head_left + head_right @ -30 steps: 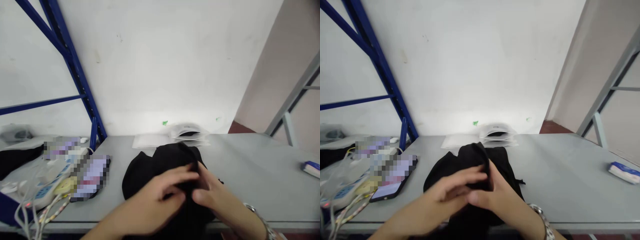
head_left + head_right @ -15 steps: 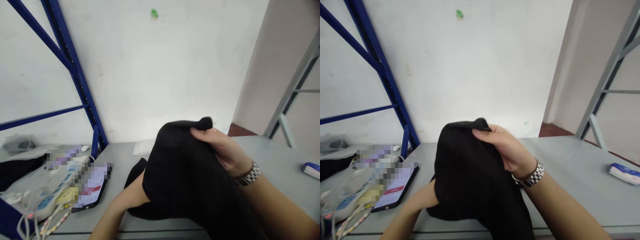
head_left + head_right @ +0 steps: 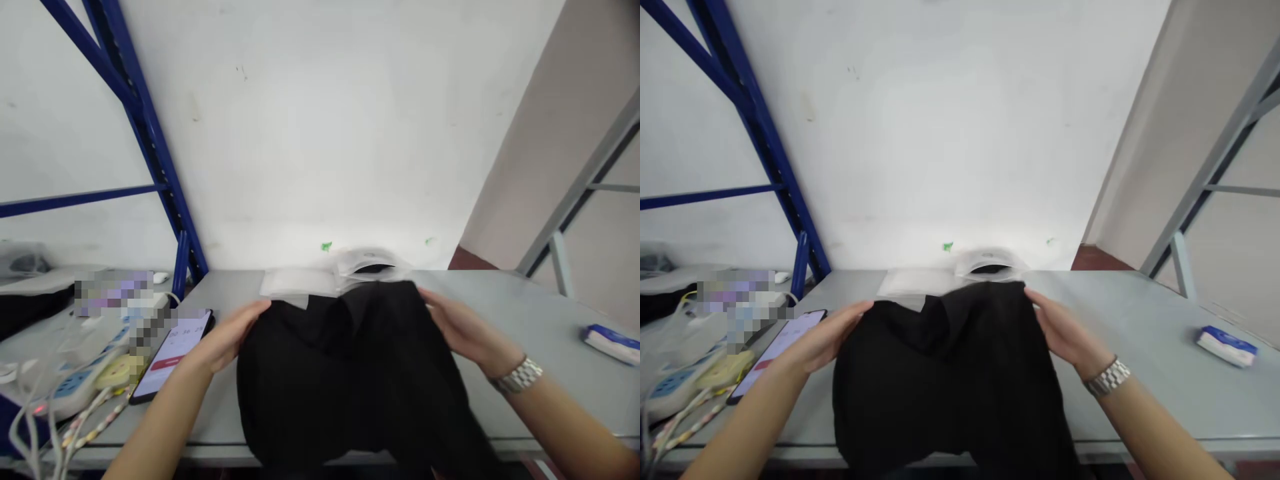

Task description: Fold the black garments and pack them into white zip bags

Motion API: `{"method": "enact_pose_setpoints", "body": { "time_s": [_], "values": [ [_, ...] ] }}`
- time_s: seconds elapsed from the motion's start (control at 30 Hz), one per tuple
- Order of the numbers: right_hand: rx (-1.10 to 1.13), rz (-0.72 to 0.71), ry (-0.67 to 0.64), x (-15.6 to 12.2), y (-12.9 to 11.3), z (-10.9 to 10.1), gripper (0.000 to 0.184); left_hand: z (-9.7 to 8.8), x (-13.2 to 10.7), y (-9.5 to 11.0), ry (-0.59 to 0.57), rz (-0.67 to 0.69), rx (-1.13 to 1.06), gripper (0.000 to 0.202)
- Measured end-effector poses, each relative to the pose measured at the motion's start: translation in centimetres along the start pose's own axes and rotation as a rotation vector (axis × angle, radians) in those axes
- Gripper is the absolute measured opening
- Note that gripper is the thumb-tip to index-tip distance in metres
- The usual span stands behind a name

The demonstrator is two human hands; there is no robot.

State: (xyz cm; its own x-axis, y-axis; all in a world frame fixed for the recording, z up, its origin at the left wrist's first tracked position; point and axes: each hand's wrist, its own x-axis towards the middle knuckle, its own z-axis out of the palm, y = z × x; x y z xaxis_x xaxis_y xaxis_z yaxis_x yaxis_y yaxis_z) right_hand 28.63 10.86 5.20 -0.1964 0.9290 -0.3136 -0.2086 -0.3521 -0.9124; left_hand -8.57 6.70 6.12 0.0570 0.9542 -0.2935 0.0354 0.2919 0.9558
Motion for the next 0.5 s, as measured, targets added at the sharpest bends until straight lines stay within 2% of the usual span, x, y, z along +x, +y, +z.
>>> {"method": "enact_pose_setpoints", "body": {
  "time_s": [0.1,0.17,0.27,0.37,0.43,0.5],
  "values": [
    [-0.162,-0.049,0.065,1.3,4.5,-1.0,0.059,-0.3,1.0,-2.2,-0.056,0.001,0.26,0.071],
    [-0.29,-0.149,0.051,1.4,5.8,-1.6,0.066,-0.1,1.1,-2.7,-0.021,0.091,0.379,0.078],
    [-0.427,-0.305,-0.01,1.4,5.1,-2.0,0.054,0.2,0.9,-1.3,0.025,0.304,0.44,0.052],
    [-0.431,-0.424,0.026,2.0,3.5,-1.7,0.048,0.0,1.5,0.5,0.099,0.373,0.497,0.036],
    [-0.435,-0.452,0.09,2.7,3.1,-1.3,0.048,-0.3,2.2,0.6,0.197,0.33,0.549,0.043],
    [-0.473,-0.436,0.134,3.2,3.6,-1.0,0.048,-0.6,2.7,-0.3,0.273,0.267,0.6,0.062]
  ]
}}
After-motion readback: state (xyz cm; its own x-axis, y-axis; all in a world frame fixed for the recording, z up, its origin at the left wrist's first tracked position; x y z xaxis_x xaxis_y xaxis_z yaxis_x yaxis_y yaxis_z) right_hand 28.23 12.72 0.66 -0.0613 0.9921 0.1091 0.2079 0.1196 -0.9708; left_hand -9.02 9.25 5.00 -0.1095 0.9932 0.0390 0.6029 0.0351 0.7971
